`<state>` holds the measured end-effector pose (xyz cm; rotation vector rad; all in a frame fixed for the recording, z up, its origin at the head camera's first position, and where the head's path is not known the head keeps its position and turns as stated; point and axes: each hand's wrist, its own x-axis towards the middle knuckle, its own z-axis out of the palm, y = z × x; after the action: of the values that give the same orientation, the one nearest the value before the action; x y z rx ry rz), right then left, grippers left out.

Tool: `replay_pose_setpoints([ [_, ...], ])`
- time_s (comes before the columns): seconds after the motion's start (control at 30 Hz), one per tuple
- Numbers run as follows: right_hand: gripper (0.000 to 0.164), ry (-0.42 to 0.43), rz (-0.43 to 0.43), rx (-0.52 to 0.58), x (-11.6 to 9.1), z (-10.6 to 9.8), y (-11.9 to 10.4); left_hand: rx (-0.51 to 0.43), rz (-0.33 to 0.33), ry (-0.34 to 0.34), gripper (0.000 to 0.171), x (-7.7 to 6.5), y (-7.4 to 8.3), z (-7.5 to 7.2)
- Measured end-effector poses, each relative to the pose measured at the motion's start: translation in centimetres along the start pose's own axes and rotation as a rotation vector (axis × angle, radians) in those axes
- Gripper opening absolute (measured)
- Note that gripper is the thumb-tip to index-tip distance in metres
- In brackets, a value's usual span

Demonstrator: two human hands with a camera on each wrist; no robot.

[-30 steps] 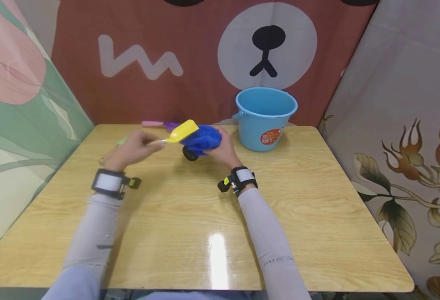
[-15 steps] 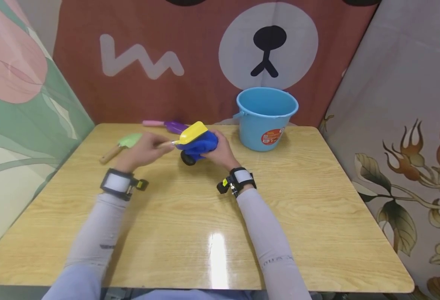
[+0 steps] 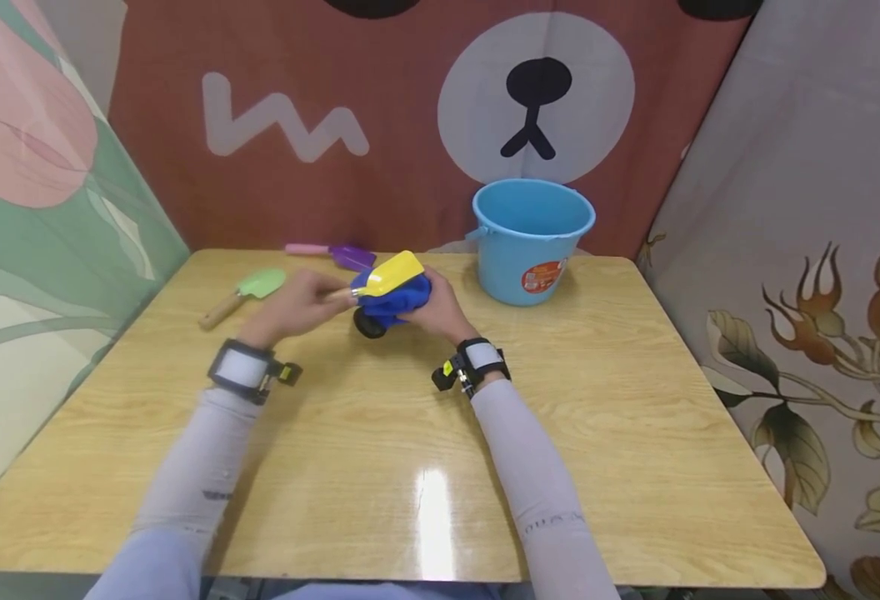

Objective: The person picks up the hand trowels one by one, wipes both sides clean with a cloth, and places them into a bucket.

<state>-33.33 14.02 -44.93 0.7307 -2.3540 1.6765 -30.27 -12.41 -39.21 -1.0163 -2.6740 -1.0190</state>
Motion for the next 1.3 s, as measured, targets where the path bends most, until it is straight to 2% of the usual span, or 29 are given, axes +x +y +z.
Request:
replay_pose_setpoints([
  [0.1,0.074,-0.002,-0.004,0.019,0.1,0.0,0.3,0.002,-0.014,-0.01,0.029,0.0,-0.1,0.1],
  [0.3,0.074,0.001,0.007,-0.018,0.1,-0.3,0.1,0.048,-0.018,-0.017,0.031,0.1,-0.2,0.1],
  [0.6,0.069,-0.021,0.012,-0.018,-1.0,-0.9,-3.3,0.093,-0.045,-0.048,0.018,0.0,-0.1,-0.3],
  [0.8,0.068,-0.027,0.03,0.001,-1.1,-1.0,-3.5,0.075,-0.078,-0.062,0.018,-0.2,-0.6,-0.4],
  [0.93,0.069,-0.031,0.042,0.028,-1.1,-1.0,-3.2,0.069,-0.106,-0.065,0.025,-0.4,-0.8,-0.5],
  [1.17,0.073,-0.017,0.044,0.018,0.1,-0.7,0.7,0.056,-0.129,-0.081,0.023,-0.5,-1.2,-0.8],
  [1.3,0.073,0.005,0.046,0.018,0.0,-0.7,0.7,0.048,-0.143,-0.083,0.023,-0.7,-1.7,-1.0],
])
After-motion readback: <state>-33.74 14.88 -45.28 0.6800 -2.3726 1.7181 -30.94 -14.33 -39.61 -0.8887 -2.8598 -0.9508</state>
